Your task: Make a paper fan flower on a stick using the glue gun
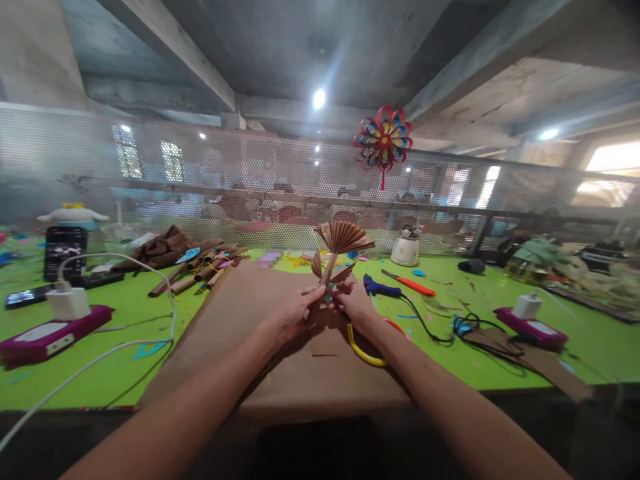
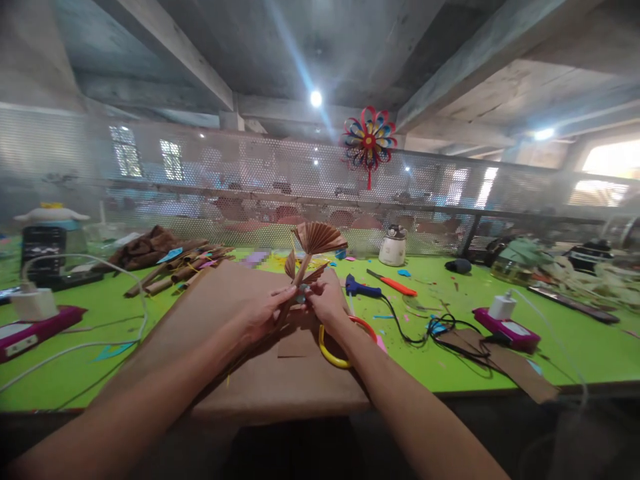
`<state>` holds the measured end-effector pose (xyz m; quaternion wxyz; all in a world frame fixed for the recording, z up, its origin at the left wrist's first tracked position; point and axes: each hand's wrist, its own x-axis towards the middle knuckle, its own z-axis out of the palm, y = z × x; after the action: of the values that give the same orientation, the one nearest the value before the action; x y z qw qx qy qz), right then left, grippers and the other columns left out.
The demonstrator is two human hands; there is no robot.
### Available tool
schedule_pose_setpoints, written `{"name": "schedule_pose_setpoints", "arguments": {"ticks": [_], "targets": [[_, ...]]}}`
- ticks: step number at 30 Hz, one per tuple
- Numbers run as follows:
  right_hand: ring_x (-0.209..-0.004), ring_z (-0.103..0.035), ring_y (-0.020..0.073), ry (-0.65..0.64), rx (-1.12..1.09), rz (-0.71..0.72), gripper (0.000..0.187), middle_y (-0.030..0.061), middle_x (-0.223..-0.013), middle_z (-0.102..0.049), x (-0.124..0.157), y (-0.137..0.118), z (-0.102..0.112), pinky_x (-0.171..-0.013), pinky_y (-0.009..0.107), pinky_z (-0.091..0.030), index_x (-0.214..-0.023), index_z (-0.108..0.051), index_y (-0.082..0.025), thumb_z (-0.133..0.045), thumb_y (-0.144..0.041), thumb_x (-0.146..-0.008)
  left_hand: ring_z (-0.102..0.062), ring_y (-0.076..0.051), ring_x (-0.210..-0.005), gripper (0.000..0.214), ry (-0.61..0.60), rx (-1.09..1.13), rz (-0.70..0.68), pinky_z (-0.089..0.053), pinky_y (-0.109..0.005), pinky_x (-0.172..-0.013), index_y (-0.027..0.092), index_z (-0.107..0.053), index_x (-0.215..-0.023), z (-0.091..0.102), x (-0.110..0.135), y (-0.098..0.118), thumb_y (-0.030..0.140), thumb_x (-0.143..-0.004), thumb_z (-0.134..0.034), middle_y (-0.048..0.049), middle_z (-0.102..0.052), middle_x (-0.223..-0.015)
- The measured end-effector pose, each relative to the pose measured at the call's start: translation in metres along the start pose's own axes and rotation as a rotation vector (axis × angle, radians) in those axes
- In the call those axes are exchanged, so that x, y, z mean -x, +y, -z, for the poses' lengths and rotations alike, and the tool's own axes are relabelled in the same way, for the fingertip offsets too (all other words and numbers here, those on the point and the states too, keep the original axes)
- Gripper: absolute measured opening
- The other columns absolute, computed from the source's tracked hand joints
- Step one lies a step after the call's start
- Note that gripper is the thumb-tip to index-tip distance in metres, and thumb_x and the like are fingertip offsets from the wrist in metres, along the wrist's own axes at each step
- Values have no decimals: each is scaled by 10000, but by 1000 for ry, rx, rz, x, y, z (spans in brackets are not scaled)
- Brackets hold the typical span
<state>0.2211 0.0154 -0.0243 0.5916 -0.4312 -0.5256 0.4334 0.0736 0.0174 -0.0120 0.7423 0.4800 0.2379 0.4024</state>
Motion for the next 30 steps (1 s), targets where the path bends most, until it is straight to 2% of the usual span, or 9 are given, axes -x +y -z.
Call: {"name": "schedule_pose_setpoints", "arguments": {"ticks": [4, 8, 11, 14, 16, 18, 21, 26, 30], "targets": [[-468, -548, 115, -84, 43, -47, 175, -24, -566, -596, 4, -2, -2, -445, 216, -429, -791, -577, -198, -634, -302, -664, -646, -151, -620, 176, 0, 3, -3, -526, -254, -613, 102, -660, -920, 2, -3, 0, 224, -831, -568, -99, -691, -775], [-494, -569, 121, 14, 209, -9, 230, 0, -600, -602, 1, -5, 8, -452, 219, -438, -716, -555, -188, -604, -412, -692, -613, -99, -571, 102, 178, 14, -43, -518, -201, -580, 104, -642, -821, 7, -5, 4, 176, -826, -570, -66, -678, -757], [-566, -589, 113, 122, 317, 17, 259, 32, -719, -635, -10, -15, 34, -546, 232, -483, -743, -552, -180, -513, -434, -763, -556, -67, -464, 81, 276, 18, -58, -467, -167, -456, 120, -610, -813, 12, -6, 7, 191, -826, -573, -13, -631, -671], [-645, -609, 135, 232, 504, 8, 212, 59, -760, -649, -28, -28, 74, -616, 254, -492, -750, -562, -171, -504, -372, -785, -541, -81, -424, 111, 286, -11, -37, -430, -182, -387, 130, -580, -842, 16, -6, 7, 239, -835, -561, -9, -611, -655], [-728, -617, 166, 279, 681, -5, 119, 73, -759, -655, -39, -32, 98, -652, 262, -476, -728, -581, -162, -529, -263, -764, -545, -90, -422, 123, 280, -41, -32, -428, -190, -380, 129, -574, -851, 18, -5, 6, 250, -836, -558, -18, -615, -664], [-792, -615, 198, 260, 877, -42, 35, 79, -728, -662, -46, -30, 116, -683, 267, -452, -649, -595, -156, -584, -133, -672, -550, -90, -431, 130, 302, -67, -39, -442, -193, -398, 125, -579, -851, 19, -6, 5, 252, -837, -557, -22, -617, -662], [-768, -618, 227, 195, 1135, -108, 117, 90, -655, -662, -48, -15, 128, -672, 278, -425, -576, -614, -144, -601, -28, -568, -595, -92, -522, 121, 377, -77, -87, -485, -183, -471, 108, -588, -804, 19, -6, 3, 221, -836, -558, -39, -630, -694], [-858, -608, 277, 158, 1404, -58, 260, 165, -865, -677, -46, 13, 132, -689, 309, -392, -844, -678, -104, -568, -30, -620, -616, -107, -568, 86, 398, -56, -121, -500, -193, -485, 96, -599, -758, 20, -7, 1, 154, -815, -568, -52, -621, -722], [-970, -565, 279, 199, 1501, 2, 461, 204, -1034, -627, -46, 17, 147, -734, 309, -380, -1166, -578, -88, -508, -54, -711, -580, -91, -510, 79, 401, -61, -104, -453, -172, -435, 96, -608, -753, 18, -6, 1, 169, -781, -614, -42, -601, -670]]}}
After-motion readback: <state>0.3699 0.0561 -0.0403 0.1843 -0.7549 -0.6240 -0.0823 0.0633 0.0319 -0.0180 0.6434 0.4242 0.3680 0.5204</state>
